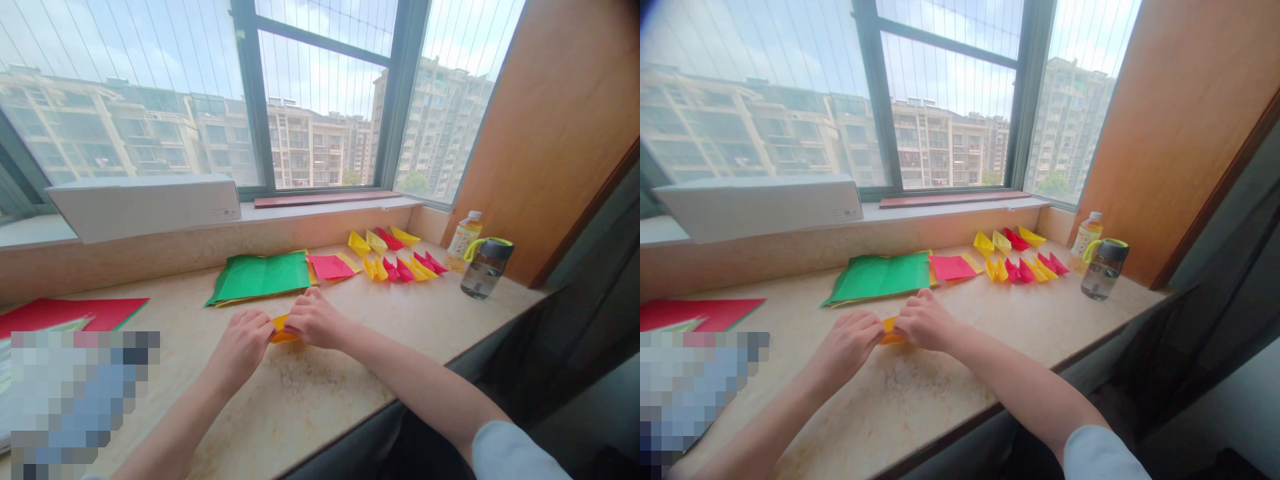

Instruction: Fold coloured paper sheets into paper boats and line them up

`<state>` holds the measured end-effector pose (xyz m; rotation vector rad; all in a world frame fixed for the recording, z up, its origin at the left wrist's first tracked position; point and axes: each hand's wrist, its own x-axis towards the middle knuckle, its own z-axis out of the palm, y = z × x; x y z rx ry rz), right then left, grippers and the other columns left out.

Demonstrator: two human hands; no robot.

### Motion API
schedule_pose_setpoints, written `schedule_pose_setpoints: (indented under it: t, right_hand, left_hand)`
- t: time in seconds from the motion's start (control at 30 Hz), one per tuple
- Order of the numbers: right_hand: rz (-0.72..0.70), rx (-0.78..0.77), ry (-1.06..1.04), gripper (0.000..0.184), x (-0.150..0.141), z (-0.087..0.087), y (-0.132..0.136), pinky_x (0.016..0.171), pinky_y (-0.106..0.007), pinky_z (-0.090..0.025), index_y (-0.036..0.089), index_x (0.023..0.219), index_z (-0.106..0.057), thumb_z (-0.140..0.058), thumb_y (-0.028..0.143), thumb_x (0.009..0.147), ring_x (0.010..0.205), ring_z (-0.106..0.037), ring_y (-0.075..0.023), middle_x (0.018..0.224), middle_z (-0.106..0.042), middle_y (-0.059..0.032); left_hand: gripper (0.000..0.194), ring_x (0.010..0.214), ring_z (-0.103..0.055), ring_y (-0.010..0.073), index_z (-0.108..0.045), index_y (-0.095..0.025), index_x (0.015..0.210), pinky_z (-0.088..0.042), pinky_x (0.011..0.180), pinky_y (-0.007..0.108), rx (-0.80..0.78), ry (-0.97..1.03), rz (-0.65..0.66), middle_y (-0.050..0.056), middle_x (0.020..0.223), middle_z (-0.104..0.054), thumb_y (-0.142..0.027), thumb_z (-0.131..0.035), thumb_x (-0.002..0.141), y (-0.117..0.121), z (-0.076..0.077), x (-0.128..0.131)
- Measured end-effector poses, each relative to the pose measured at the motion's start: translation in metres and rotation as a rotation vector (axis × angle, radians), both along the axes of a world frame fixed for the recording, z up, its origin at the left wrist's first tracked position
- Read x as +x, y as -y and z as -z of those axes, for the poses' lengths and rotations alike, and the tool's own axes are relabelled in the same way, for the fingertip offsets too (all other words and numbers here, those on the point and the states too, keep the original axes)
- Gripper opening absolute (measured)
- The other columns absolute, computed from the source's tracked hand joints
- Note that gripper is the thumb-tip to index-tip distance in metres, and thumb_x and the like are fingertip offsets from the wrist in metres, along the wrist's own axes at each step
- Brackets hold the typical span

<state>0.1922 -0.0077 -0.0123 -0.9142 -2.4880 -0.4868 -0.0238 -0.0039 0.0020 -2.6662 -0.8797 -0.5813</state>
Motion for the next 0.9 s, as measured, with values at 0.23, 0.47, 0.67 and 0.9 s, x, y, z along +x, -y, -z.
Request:
schedule_pose_setpoints:
  t: [0.23, 0.47, 0.67, 0.9]
  right_hand:
    - [0.111, 0.011, 0.01, 0.031, 0.012, -0.01, 0.001, 0.081, -0.036, -0.028, 0.02, 0.075, -0.068, -0.052, 0.032, 0.098, 0.077, -0.053, -0.0173, 0.069, -0.068, -0.0028]
    - [0.628, -0.179, -0.125, 0.021, 0.105, -0.032, 0.035, 0.082, -0.031, -0.036, 0.02, 0.081, -0.072, -0.055, 0.024, 0.093, 0.085, -0.063, -0.0174, 0.086, -0.073, -0.0036]
    - [1.105, -0.291, -0.18, 0.023, 0.232, -0.039, 0.078, 0.069, -0.027, -0.044, 0.017, 0.091, -0.074, -0.054, 0.028, 0.091, 0.085, -0.068, -0.0225, 0.088, -0.074, -0.0106]
    - [1.416, -0.446, -0.191, 0.022, 0.286, -0.023, 0.091, 0.072, -0.033, -0.049, 0.017, 0.096, -0.074, -0.057, 0.026, 0.086, 0.09, -0.07, -0.0289, 0.096, -0.074, -0.015]
  left_hand:
    - [0.024, 0.1, -0.063, 0.0258, -0.067, -0.018, 0.109, -0.046, 0.089, 0.04, 0.054, 0.254, -0.028, 0.011, 0.108, -0.069, -0.027, -0.052, 0.092, -0.006, 0.002, -0.004]
    - [0.024, 0.086, -0.066, 0.0225, -0.068, -0.018, 0.082, -0.049, 0.082, 0.036, 0.082, 0.325, -0.02, 0.008, 0.091, -0.073, -0.026, -0.048, 0.093, -0.01, -0.001, -0.008]
    - [0.028, 0.083, -0.065, 0.0226, -0.069, -0.016, 0.08, -0.049, 0.079, 0.036, -0.001, 0.32, -0.027, 0.009, 0.088, -0.072, -0.026, -0.045, 0.093, -0.019, 0.011, -0.007]
    - [0.029, 0.085, -0.065, 0.0252, -0.069, -0.016, 0.082, -0.047, 0.079, 0.037, -0.05, 0.321, -0.048, 0.009, 0.089, -0.072, -0.027, -0.045, 0.093, -0.021, 0.015, -0.008]
